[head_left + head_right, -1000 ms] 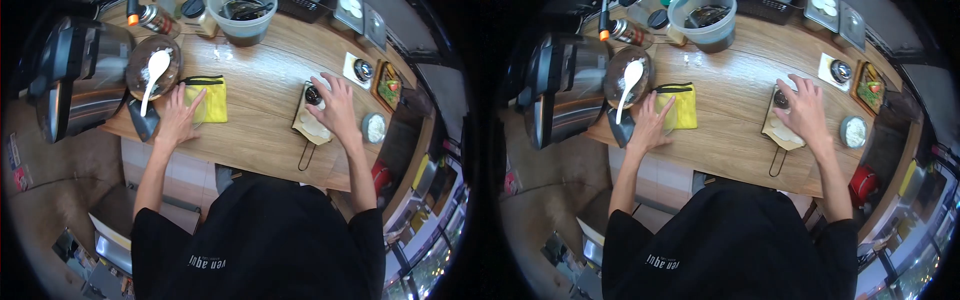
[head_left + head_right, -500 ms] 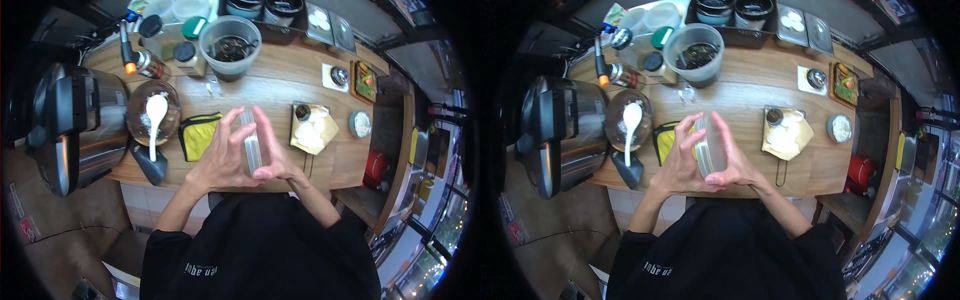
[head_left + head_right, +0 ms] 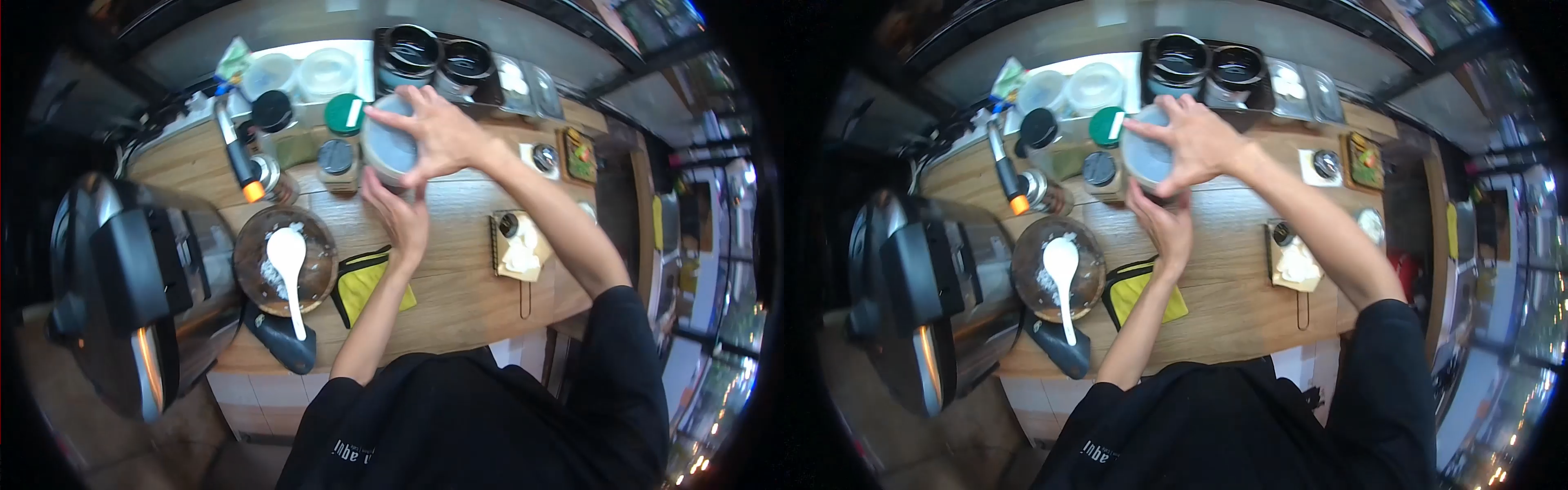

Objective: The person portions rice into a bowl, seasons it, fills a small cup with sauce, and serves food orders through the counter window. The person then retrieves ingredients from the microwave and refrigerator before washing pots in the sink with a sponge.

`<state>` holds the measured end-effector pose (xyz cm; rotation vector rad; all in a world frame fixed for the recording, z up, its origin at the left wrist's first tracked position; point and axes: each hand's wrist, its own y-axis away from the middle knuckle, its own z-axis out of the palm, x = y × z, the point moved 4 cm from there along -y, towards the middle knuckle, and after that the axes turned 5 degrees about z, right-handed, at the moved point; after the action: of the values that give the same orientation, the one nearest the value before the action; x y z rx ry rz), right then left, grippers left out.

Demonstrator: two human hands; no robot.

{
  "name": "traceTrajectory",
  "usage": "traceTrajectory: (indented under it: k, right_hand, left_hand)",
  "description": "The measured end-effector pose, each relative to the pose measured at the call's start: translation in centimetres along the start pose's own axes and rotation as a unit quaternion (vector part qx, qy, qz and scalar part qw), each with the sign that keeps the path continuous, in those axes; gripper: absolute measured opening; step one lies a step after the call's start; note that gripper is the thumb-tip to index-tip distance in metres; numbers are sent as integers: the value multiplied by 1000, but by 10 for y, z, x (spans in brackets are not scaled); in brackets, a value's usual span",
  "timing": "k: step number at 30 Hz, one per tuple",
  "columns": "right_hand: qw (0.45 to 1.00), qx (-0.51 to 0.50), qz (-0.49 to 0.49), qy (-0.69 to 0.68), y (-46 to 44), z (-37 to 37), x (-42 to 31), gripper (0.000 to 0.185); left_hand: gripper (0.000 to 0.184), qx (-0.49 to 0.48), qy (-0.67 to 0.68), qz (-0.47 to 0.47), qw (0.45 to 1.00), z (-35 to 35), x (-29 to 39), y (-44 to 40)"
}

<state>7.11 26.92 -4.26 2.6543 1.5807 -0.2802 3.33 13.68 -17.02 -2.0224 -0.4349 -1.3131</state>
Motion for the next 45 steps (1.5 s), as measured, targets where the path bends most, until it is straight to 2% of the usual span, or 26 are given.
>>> traceTrajectory:
  k: [2,3,5,8,9,11,13,14,15,16,17,18,19,20,21,23,27,28,30,31,33,35,37,40,42,45]
  right_hand:
    - [973,110,193,55,10,17,-9,110]
    - [944,90,313,53,10,16,-17,114]
    - [898,44,436,45,8,5,-25,119]
    - [891,50,450,-24,24,8,-17,96]
    - [881,56,469,-26,46,-1,-19,96]
    - [888,83,428,-144,100,-23,-36,83]
    - [859,250,423,-142,176,-32,-43,69]
    - [829,278,465,-138,217,-28,-39,68]
    - [797,303,505,-136,260,-17,-36,68]
    - [781,333,527,-28,301,-1,-33,70]
    - [755,231,613,-23,336,11,-34,69]
    - [748,234,620,-30,362,24,-36,69]
    - [733,157,656,-89,386,47,-33,69]
    - [710,79,684,-148,406,71,-30,68]
    - [705,86,687,-154,418,85,-25,68]
    - [681,34,647,-341,427,121,-15,61]
    - [661,92,592,-452,442,148,9,49]
    - [680,87,576,-445,448,141,15,40]
    - [692,81,559,-449,465,127,26,32]
    - [701,63,558,-439,476,119,31,28]
    - [711,43,554,-431,501,113,43,25]
    - [733,31,540,-412,525,113,46,25]
    - [739,36,532,-412,550,113,48,25]
    - [743,45,532,-404,582,99,52,25]
    - [736,34,546,-399,603,98,53,24]
    - [738,66,554,-379,625,95,56,22]
  left_hand:
    - [84,15,-44,-16,999,11,-5,-7]
    - [82,28,-37,1,999,16,-2,-8]
    - [82,44,-16,6,999,25,-11,0]
    - [86,30,-30,16,999,27,-6,-10]
    - [85,14,-23,4,1000,25,-5,-11]
    - [84,-23,-15,-3,1000,27,-7,1]
    - [72,-31,84,-195,977,23,-32,30]
    - [72,-43,80,-188,978,22,-27,39]
    - [61,-144,132,-255,947,26,-25,53]
    - [54,-240,179,-321,899,34,-21,69]
    - [54,-248,170,-317,900,40,-16,76]
    - [57,-296,184,-363,864,51,-11,89]
    - [63,-342,197,-407,824,63,-4,102]
    - [63,-350,189,-402,825,74,5,109]
    - [69,-371,171,-400,820,86,14,118]
    - [78,-391,133,-395,821,107,25,133]
    - [80,-366,81,-414,830,127,45,149]
    - [80,-368,71,-409,832,137,48,149]
    - [67,-261,-42,-296,918,143,54,137]
    - [55,-275,-52,-202,938,155,70,124]
    - [59,-324,-8,-44,945,195,109,113]
    - [79,-445,-86,105,885,246,169,119]
    - [101,-536,-123,282,786,300,215,136]
    - [110,-587,-132,315,734,363,238,169]
    - [112,-632,-210,400,630,393,241,193]
    - [104,-667,-248,424,560,418,240,201]
